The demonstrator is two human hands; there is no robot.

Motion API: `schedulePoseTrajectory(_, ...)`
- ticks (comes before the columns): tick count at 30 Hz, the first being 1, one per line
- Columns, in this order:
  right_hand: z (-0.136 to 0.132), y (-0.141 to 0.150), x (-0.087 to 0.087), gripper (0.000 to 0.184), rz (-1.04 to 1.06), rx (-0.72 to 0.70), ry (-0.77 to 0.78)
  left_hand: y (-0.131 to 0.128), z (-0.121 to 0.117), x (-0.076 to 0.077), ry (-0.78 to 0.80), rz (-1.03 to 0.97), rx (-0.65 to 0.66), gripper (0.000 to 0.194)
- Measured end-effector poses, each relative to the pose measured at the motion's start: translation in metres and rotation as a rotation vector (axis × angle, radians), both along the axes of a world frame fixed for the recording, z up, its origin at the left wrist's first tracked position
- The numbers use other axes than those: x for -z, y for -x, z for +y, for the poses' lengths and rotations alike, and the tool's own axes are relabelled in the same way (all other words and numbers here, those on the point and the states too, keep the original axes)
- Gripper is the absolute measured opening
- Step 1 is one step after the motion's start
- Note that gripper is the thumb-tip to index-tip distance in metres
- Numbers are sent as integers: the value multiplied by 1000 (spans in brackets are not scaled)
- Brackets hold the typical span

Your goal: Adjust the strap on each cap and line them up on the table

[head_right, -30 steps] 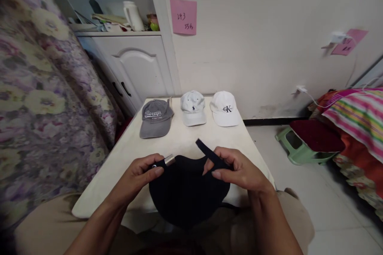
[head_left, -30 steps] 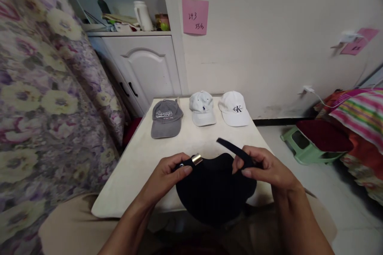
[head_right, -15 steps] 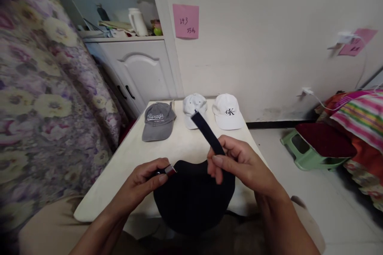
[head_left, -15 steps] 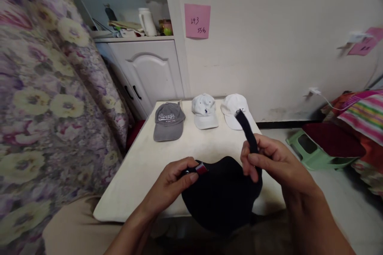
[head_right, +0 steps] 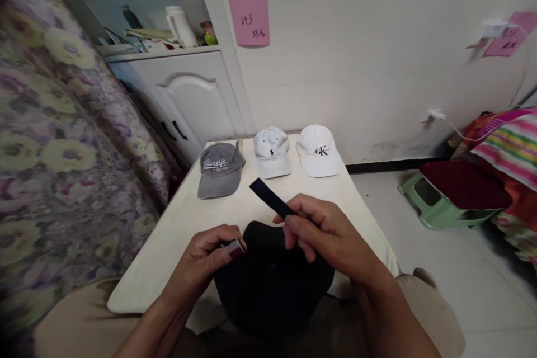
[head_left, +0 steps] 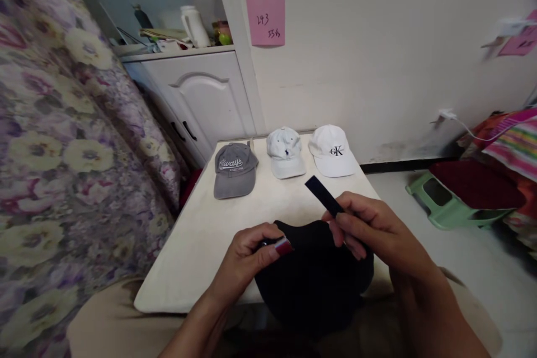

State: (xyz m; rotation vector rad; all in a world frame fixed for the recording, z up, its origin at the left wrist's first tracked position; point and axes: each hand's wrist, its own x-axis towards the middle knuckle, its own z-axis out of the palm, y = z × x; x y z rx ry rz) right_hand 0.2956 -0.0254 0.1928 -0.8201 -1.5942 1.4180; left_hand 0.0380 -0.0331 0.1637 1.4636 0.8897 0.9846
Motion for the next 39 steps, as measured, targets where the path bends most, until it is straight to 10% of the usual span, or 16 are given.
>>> schedulePoseTrajectory(13, -22, -11, 0, 14, 223, 98, 8, 8, -18, -16, -276, 208, -47, 12)
schedulePoseTrajectory(20, -23, -4, 2, 18, 57, 244, -185, 6, -12, -3, -187, 73, -26, 11)
schedulePoseTrajectory(39, -20, 25, -8, 15, -140, 72, -285, 2, -7, 5, -120, -46, 15, 16)
